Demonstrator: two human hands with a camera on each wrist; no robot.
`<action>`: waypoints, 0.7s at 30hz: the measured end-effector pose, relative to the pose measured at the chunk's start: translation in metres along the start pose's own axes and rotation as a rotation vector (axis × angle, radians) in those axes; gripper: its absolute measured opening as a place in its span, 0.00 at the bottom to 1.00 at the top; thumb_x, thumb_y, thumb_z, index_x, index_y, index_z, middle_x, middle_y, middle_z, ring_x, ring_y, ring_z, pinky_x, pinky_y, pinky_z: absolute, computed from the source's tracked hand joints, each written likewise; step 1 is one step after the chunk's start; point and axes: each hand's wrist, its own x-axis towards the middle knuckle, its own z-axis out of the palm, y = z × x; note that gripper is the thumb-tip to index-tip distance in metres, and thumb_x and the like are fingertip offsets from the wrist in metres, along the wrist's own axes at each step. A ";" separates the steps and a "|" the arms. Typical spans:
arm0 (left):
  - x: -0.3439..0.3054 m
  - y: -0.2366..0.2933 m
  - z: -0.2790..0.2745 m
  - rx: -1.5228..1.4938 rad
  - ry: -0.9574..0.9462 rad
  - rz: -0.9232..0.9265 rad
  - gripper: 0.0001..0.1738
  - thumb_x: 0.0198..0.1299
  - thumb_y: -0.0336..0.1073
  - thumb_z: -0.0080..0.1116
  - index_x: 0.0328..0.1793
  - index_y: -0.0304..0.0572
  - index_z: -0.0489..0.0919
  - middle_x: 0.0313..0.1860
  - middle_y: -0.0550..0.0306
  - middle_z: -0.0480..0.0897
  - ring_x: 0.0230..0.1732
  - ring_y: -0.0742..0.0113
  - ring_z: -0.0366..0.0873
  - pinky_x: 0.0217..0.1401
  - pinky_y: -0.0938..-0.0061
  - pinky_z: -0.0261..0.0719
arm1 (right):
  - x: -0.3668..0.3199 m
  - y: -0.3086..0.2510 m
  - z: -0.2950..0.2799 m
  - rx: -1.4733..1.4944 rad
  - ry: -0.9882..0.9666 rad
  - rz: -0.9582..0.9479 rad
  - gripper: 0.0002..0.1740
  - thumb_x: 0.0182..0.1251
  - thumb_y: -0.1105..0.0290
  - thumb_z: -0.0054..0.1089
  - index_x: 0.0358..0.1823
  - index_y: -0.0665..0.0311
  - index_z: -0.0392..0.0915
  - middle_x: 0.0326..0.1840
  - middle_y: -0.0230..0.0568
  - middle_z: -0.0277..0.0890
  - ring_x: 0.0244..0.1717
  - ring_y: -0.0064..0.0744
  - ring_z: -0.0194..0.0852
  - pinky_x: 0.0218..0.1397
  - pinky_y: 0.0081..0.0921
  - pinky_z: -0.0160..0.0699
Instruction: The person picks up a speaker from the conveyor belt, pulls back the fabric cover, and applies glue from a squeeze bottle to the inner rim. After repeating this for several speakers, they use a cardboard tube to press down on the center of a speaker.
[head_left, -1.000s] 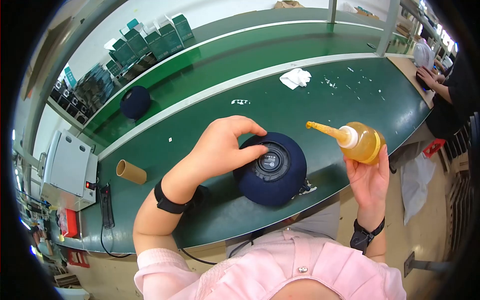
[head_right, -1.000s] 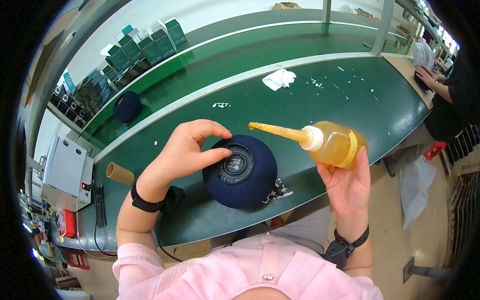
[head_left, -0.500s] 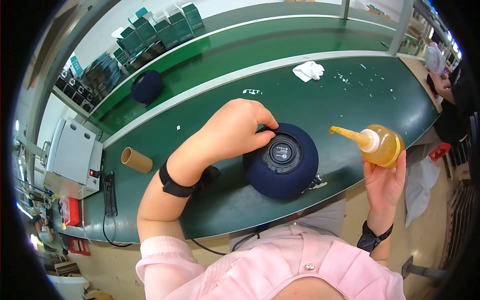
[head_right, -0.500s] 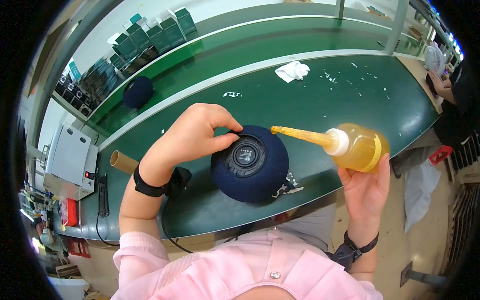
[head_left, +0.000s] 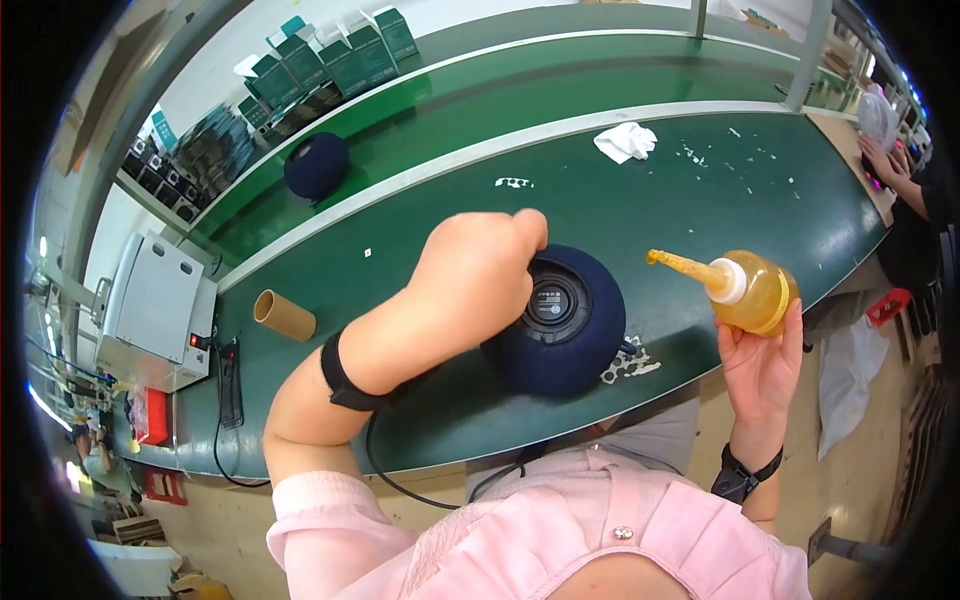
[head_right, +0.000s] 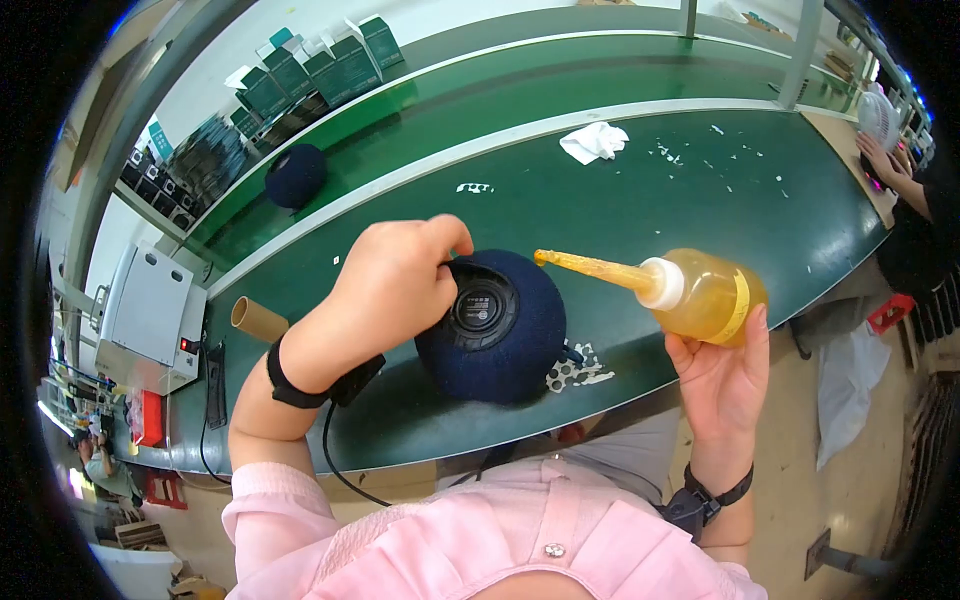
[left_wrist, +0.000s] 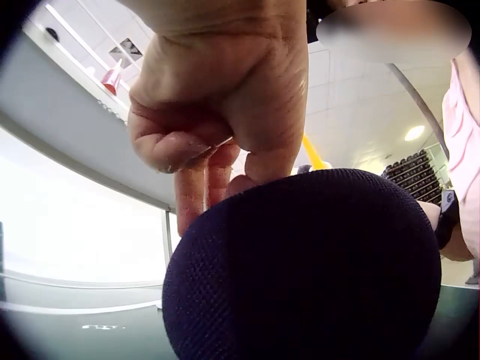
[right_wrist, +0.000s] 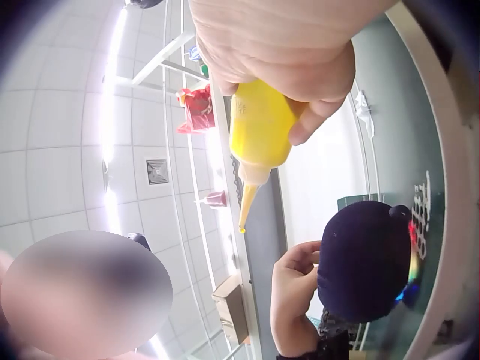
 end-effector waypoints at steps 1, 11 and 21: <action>0.001 -0.003 -0.003 0.005 -0.003 -0.007 0.10 0.41 0.23 0.55 0.33 0.36 0.77 0.26 0.48 0.81 0.30 0.52 0.80 0.34 0.64 0.77 | 0.000 0.001 0.000 -0.007 -0.016 0.003 0.28 0.69 0.50 0.46 0.60 0.64 0.63 0.57 0.48 0.69 0.52 0.39 0.75 0.45 0.31 0.86; -0.002 -0.037 0.003 -0.845 -0.088 -0.436 0.10 0.39 0.24 0.56 0.31 0.35 0.70 0.22 0.55 0.79 0.25 0.75 0.75 0.28 0.79 0.71 | 0.009 0.004 0.011 -0.110 -0.155 -0.020 0.25 0.72 0.53 0.41 0.62 0.63 0.62 0.59 0.47 0.68 0.55 0.40 0.73 0.50 0.33 0.84; -0.005 -0.040 0.008 -0.784 -0.043 -0.382 0.14 0.37 0.21 0.55 0.26 0.41 0.61 0.19 0.61 0.73 0.24 0.81 0.68 0.25 0.84 0.66 | 0.007 0.012 0.018 -0.391 -0.227 -0.166 0.25 0.73 0.54 0.40 0.63 0.64 0.61 0.59 0.46 0.69 0.56 0.40 0.73 0.54 0.36 0.80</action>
